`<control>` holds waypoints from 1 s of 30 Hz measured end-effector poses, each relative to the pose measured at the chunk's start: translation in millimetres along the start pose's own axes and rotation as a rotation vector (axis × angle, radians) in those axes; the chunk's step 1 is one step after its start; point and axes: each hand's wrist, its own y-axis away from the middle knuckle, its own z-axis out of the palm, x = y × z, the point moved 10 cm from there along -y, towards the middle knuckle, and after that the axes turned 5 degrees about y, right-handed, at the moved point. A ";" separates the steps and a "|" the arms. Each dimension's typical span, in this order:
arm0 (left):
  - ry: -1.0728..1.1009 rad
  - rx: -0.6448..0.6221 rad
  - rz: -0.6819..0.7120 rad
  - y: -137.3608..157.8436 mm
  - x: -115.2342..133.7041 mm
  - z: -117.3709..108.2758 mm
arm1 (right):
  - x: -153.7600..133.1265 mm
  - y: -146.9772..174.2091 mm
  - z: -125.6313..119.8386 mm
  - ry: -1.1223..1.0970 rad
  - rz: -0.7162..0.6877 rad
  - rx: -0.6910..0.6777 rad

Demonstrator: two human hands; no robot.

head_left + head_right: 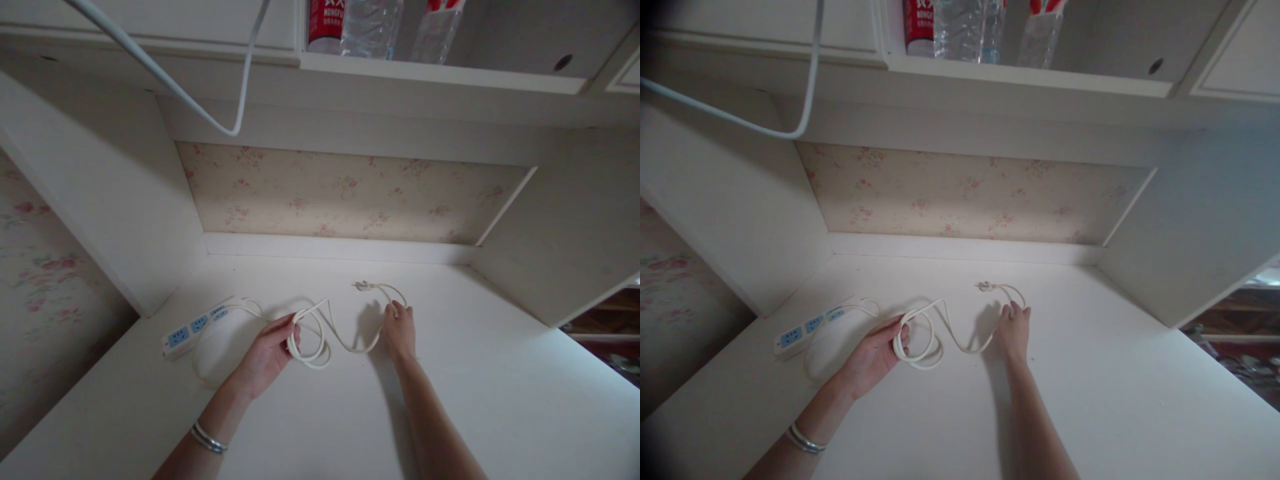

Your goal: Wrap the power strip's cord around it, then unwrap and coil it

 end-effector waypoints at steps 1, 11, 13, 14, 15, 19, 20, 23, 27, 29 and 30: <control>-0.008 0.006 0.005 -0.2 -0.5 -2.1 | -5.7 1.3 -2.3 0.038 -0.026 0.013; -0.061 0.021 -0.023 -1.2 -7.1 -6.0 | -78.2 33.5 -3.5 -0.089 -0.297 0.013; -0.057 0.003 -0.036 -1.1 -9.7 -2.3 | -91.9 52.8 13.1 -0.196 -0.260 -0.139; -0.060 -0.005 -0.046 -0.9 -11.5 -0.6 | -98.8 64.9 24.6 -0.236 -0.240 -0.247; -0.069 -0.013 -0.058 -0.6 -13.4 1.1 | -105.6 78.2 36.9 -0.273 -0.225 -0.369; -0.127 -0.042 -0.110 1.3 -20.9 5.6 | -117.4 114.9 65.8 -0.432 -0.121 -0.680; -0.137 -0.045 -0.119 1.7 -22.2 5.9 | -114.3 116.6 68.9 -0.489 -0.053 -0.709; -0.151 -0.061 -0.130 2.4 -24.3 6.7 | -103.5 115.9 76.8 -0.722 0.203 -0.791; -0.167 -0.107 -0.148 2.9 -27.6 10.1 | -106.4 112.1 78.1 -1.049 0.432 -0.862; -0.189 -0.123 -0.155 2.9 -29.4 11.6 | -108.4 109.1 76.4 -1.176 0.495 -0.852; -0.204 -0.128 -0.157 2.9 -30.4 12.3 | -107.6 107.0 75.5 -1.225 0.519 -0.830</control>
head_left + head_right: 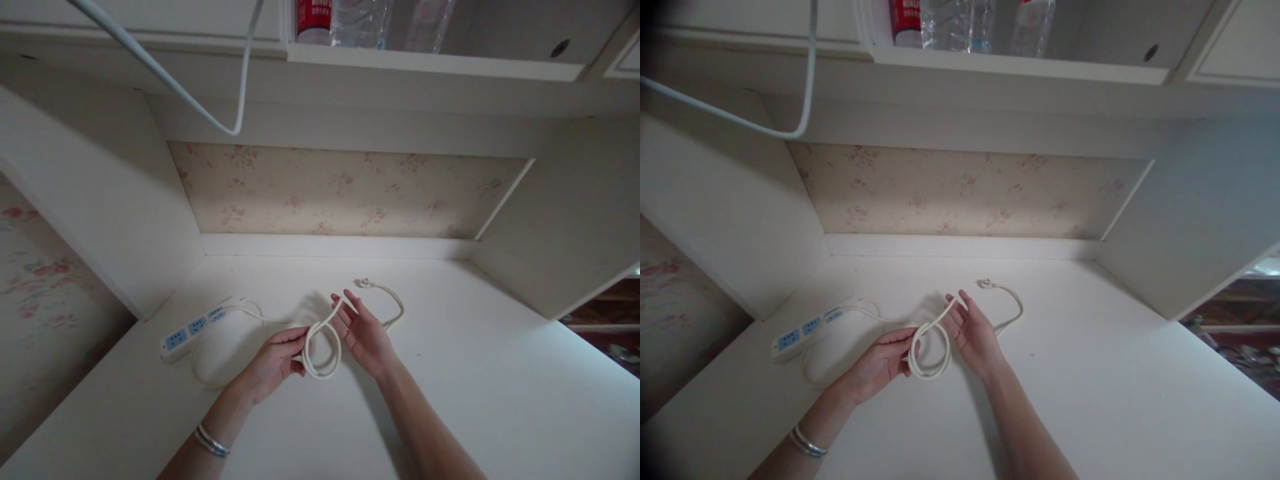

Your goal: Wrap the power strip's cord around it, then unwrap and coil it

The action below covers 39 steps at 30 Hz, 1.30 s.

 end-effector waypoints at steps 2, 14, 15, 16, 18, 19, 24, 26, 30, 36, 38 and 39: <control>-0.042 -0.006 -0.004 -0.6 -1.9 1.5 | -3.3 -1.5 -7.7 -0.077 -0.038 0.055; -0.237 0.079 -0.042 -3.6 -9.0 -4.7 | -16.7 3.6 -0.7 0.384 -0.356 0.006; -0.284 0.090 -0.067 -2.9 -10.3 -3.7 | -11.6 4.6 4.6 0.453 -0.345 -0.028; -0.331 0.102 -0.075 -2.4 -9.9 -2.5 | -5.5 5.5 9.8 0.514 -0.326 -0.065; -0.414 0.131 -0.028 -2.2 -3.0 0.6 | 7.4 7.7 19.5 0.605 -0.277 -0.140; -0.444 0.142 0.014 -2.2 1.8 2.3 | 12.9 8.8 23.7 0.621 -0.252 -0.174; -0.464 0.123 0.051 -3.2 3.3 4.6 | 13.4 7.7 20.1 0.268 -0.140 -0.142; -0.434 0.126 0.021 -3.3 -1.0 1.4 | 4.1 2.5 5.4 0.040 -0.110 -0.056; -0.429 0.194 -0.001 -4.6 -3.8 -9.3 | -18.7 -8.5 -37.5 -0.222 -0.122 0.169; -0.320 0.341 0.137 -7.8 9.8 -33.3 | -57.8 -6.4 -86.6 -0.260 -0.251 0.367; -0.262 0.403 0.200 -5.4 17.7 -43.7 | -69.1 -4.3 -100.2 -0.250 -0.305 0.409; -0.242 0.427 0.222 -4.0 21.0 -47.7 | -73.2 -3.7 -106.2 -0.229 -0.332 0.428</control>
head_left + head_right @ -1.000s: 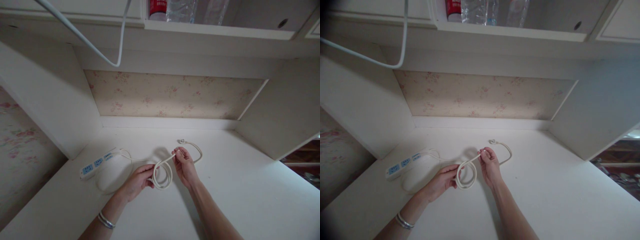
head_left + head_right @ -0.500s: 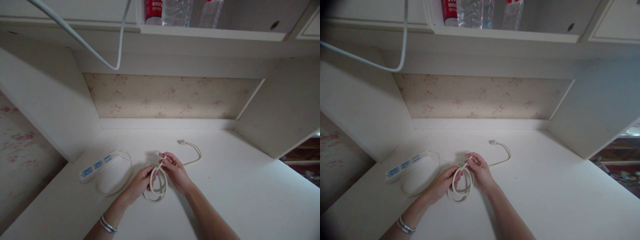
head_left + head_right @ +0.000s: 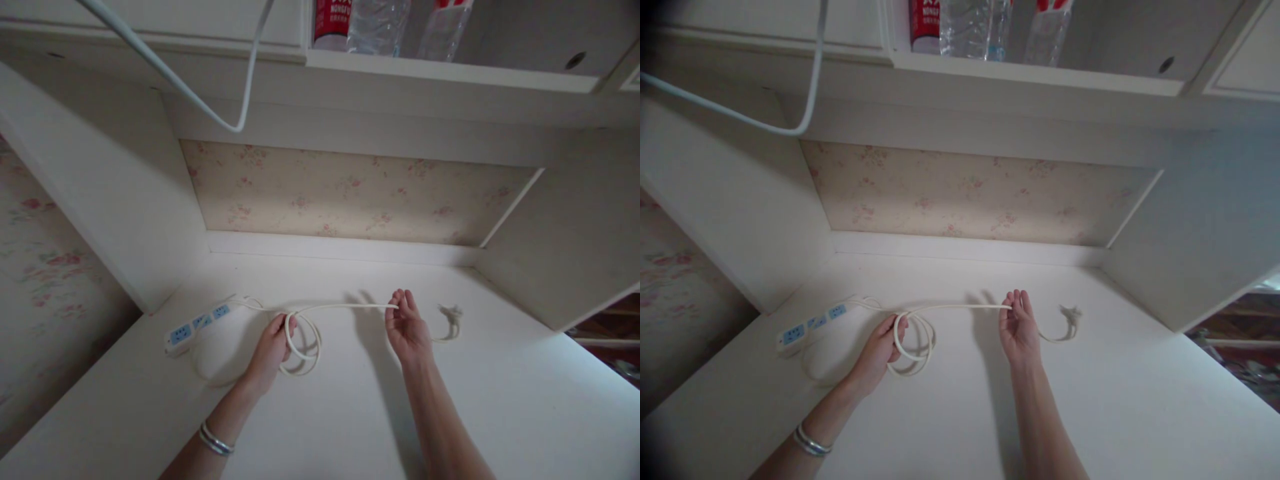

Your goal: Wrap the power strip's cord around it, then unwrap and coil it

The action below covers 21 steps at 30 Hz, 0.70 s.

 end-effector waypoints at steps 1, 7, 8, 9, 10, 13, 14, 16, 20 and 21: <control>0.013 0.016 0.007 -0.6 1.5 -3.3 | -3.4 -2.7 -3.1 0.034 -0.034 0.006; -0.004 -0.038 -0.048 0.9 -3.4 -1.5 | 4.2 -1.2 7.6 0.311 -0.189 -0.089; -0.018 -0.039 -0.046 1.0 -3.9 -1.5 | 7.2 0.9 10.7 0.332 -0.200 -0.106; -0.031 -0.035 -0.042 0.9 -4.3 -2.0 | 10.1 2.9 13.4 0.350 -0.207 -0.120; -0.040 -0.031 -0.040 0.8 -4.7 -2.5 | 13.2 4.5 15.7 0.365 -0.207 -0.134; -0.029 -0.024 -0.051 0.6 -6.9 -3.6 | 23.1 6.7 18.6 0.404 -0.190 -0.158; -0.018 -0.023 -0.056 0.6 -7.5 -3.7 | 26.4 7.0 18.9 0.416 -0.182 -0.161; 0.010 -0.011 -0.059 0.4 -7.8 -4.5 | 33.1 7.5 19.8 0.436 -0.164 -0.168; 0.064 0.037 -0.026 -0.8 -3.6 -9.2 | 42.5 9.9 26.4 0.439 -0.111 -0.206; 0.075 0.044 -0.019 -1.3 -2.6 -10.3 | 41.9 10.2 27.8 0.424 -0.107 -0.210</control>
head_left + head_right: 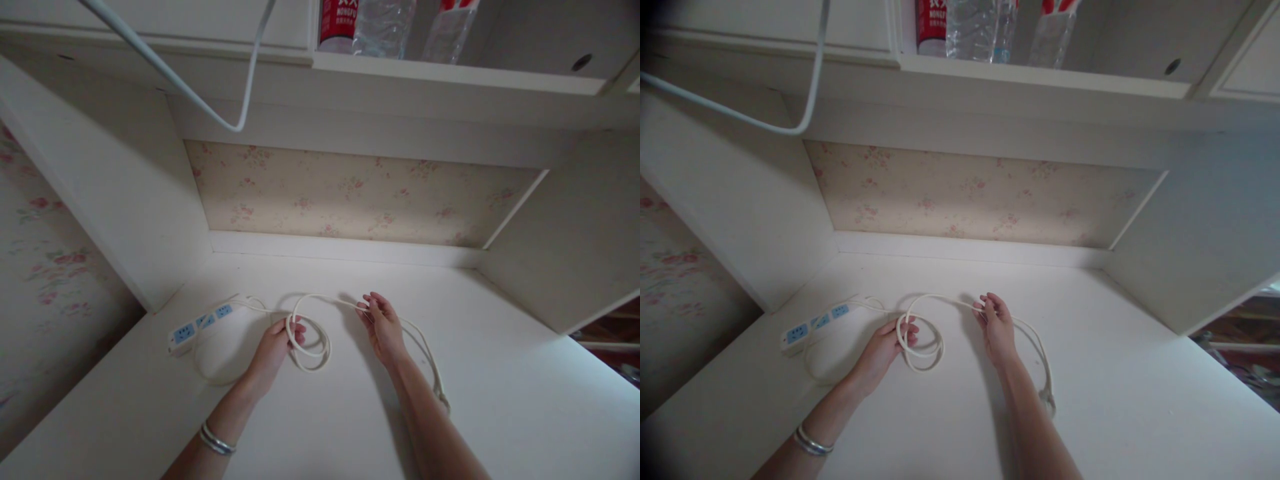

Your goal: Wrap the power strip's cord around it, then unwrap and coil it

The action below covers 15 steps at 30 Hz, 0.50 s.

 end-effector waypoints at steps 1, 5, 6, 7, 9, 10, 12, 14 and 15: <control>0.011 0.009 0.007 -0.7 0.9 -1.5 | -2.3 -0.4 -0.5 -0.021 -0.005 0.005; 0.043 0.035 0.035 -3.2 3.3 -7.4 | -14.6 -4.0 -12.4 -0.112 -0.053 0.071; 0.044 0.035 0.039 -3.5 3.3 -7.8 | -17.1 -4.6 -15.0 -0.122 -0.062 0.083; 0.041 0.032 0.038 -3.5 2.9 -7.7 | -19.2 -4.8 -16.4 -0.125 -0.068 0.088; 0.022 0.035 0.020 -2.8 1.4 -7.5 | -21.9 -3.7 -15.0 -0.112 -0.072 0.077; 0.006 0.040 0.008 -2.1 0.8 -7.4 | -22.2 -2.4 -12.2 -0.098 -0.068 0.061; -0.040 0.052 -0.003 -0.6 1.7 -7.2 | -20.5 1.2 -4.1 -0.061 -0.051 0.020; -0.106 0.044 0.007 0.3 4.6 -5.7 | -16.0 5.6 4.9 -0.009 -0.030 -0.022; -0.148 0.033 0.016 0.3 6.1 -4.8 | -13.1 7.7 9.3 0.022 -0.021 -0.045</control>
